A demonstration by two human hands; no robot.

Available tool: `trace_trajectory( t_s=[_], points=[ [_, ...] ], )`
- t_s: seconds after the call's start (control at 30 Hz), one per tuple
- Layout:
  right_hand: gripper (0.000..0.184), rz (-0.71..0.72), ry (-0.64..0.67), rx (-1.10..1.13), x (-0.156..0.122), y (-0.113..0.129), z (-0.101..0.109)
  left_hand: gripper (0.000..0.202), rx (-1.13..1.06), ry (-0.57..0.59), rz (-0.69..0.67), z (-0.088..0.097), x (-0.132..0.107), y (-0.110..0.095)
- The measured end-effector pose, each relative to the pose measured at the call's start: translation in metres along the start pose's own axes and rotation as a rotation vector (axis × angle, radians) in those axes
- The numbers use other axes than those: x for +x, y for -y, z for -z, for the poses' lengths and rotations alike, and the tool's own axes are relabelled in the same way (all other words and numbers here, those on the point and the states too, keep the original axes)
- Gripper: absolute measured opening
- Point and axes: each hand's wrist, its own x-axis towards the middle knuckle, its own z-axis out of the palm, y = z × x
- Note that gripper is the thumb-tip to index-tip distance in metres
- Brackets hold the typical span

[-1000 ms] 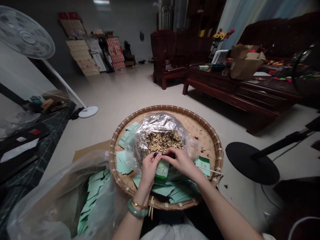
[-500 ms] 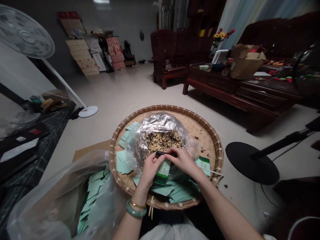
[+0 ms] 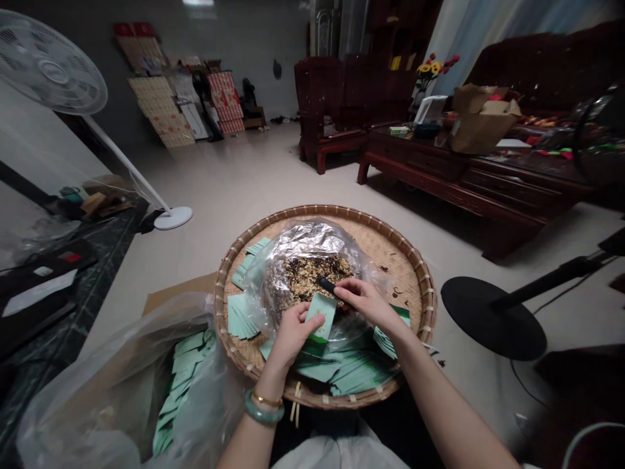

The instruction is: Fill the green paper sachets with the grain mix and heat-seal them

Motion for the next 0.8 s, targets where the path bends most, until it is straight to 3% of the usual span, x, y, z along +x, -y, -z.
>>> trace_trajectory(
  t_s=[0.3,0.5,0.8],
  points=[
    [0.027,0.186,-0.025,-0.376,-0.005,0.004,-0.001,0.038,-0.007,0.005,0.000,-0.002,0.000,-0.002],
    [0.023,0.232,-0.014,-0.412,-0.006,0.003,-0.004,0.043,-0.077,-0.107,-0.117,-0.008,0.002,-0.010],
    [0.023,0.276,-0.006,-0.438,-0.012,0.008,-0.007,0.040,-0.174,-0.184,-0.135,-0.012,0.004,-0.009]
  ],
)
